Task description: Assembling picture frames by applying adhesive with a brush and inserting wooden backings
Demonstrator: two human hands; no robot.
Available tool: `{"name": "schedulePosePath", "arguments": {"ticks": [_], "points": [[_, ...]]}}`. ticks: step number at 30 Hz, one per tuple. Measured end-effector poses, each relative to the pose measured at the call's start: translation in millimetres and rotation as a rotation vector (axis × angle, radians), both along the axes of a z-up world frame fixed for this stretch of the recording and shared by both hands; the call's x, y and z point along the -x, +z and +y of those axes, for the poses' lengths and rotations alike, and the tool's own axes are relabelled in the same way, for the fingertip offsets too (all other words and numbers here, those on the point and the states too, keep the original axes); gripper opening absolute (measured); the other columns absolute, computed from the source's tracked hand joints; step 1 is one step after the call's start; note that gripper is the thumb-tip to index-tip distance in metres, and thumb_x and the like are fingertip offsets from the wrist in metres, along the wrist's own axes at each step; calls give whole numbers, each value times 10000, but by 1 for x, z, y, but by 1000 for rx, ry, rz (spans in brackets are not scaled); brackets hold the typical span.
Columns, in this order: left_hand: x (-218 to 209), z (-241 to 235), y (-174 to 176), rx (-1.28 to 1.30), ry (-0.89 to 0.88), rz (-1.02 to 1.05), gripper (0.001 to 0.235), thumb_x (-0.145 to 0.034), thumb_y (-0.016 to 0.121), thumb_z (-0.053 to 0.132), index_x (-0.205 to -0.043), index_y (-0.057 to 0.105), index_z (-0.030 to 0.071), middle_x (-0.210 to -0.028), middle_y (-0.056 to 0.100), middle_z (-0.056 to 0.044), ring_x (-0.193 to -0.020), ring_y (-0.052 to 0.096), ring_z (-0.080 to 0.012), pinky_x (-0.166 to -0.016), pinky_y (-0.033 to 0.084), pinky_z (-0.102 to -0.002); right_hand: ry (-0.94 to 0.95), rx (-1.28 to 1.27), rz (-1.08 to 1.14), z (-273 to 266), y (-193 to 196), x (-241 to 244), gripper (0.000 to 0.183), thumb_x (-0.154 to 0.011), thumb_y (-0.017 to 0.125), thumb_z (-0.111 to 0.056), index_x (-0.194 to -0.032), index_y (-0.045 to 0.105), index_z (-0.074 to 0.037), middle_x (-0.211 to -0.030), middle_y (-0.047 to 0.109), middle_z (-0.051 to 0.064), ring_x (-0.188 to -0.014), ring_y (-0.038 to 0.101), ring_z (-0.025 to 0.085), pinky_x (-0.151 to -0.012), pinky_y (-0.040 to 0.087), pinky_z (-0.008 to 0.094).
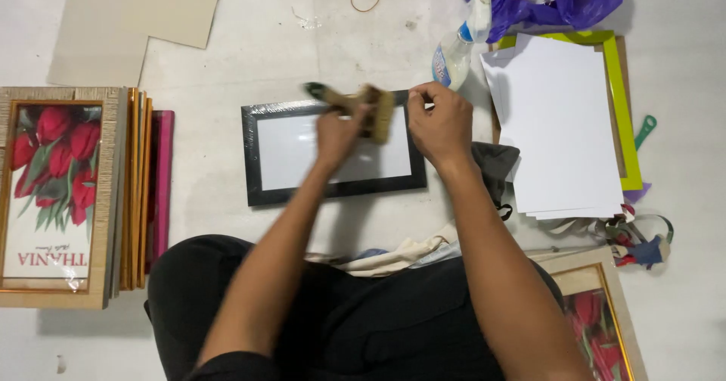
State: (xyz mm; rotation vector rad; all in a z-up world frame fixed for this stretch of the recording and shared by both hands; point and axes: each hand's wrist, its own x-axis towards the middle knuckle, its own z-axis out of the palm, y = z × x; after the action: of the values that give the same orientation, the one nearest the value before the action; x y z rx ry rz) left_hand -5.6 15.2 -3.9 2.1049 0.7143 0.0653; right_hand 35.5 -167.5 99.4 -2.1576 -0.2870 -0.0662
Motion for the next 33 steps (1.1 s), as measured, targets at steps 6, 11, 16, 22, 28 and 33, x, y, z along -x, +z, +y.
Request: {"name": "schedulePosePath", "arguments": {"ticks": [6,11,16,22,28,33], "points": [[72,120,70,-152,178,-43,481,-883,747,435,-1044,782,-16,-977,753,-208,-1039,696,-434,-885,519,-554,-20,-64,0,1,2,1,179,-916,614,-207,-926,779,-137,-791,750,85,-626,738,226,-585,573,333],[94,182,54,-492,201,-130,354,-931,791,324,-1044,774,-11,-951,757,-205,-1014,712,-391,-894,534,-525,-18,-75,-18,3,3,2,173,-913,617,-201,-916,770,-121,-784,747,95,-629,740,239,-574,567,345],[101,53,90,-99,150,-59,554,-916,697,430,-1114,740,-87,-1077,735,-273,-1126,654,-462,-982,483,-599,10,-77,-6,2,1,2,172,-927,614,-184,-925,766,-105,-790,746,118,-648,746,268,-587,576,348],[117,-14,24,128,-39,132,554,-858,756,528,-1072,781,18,-1028,790,-150,-1065,730,-345,-933,567,-488,-17,-38,3,-2,-1,0,175,-907,621,-227,-905,777,-148,-778,746,92,-671,745,283,-600,584,378],[132,74,47,-140,5,278,558,-895,721,518,-1094,776,0,-1058,770,-201,-1115,693,-407,-908,559,-542,-15,-30,-13,-3,1,0,176,-909,629,-223,-924,777,-129,-797,750,100,-679,750,275,-614,588,397],[131,145,93,-847,40,54,255,-933,682,274,-1066,767,74,-874,677,-191,-811,717,-463,-714,580,-558,-23,-65,-48,0,-2,2,167,-900,642,-214,-902,776,-115,-778,741,123,-713,747,316,-602,600,414]]}}
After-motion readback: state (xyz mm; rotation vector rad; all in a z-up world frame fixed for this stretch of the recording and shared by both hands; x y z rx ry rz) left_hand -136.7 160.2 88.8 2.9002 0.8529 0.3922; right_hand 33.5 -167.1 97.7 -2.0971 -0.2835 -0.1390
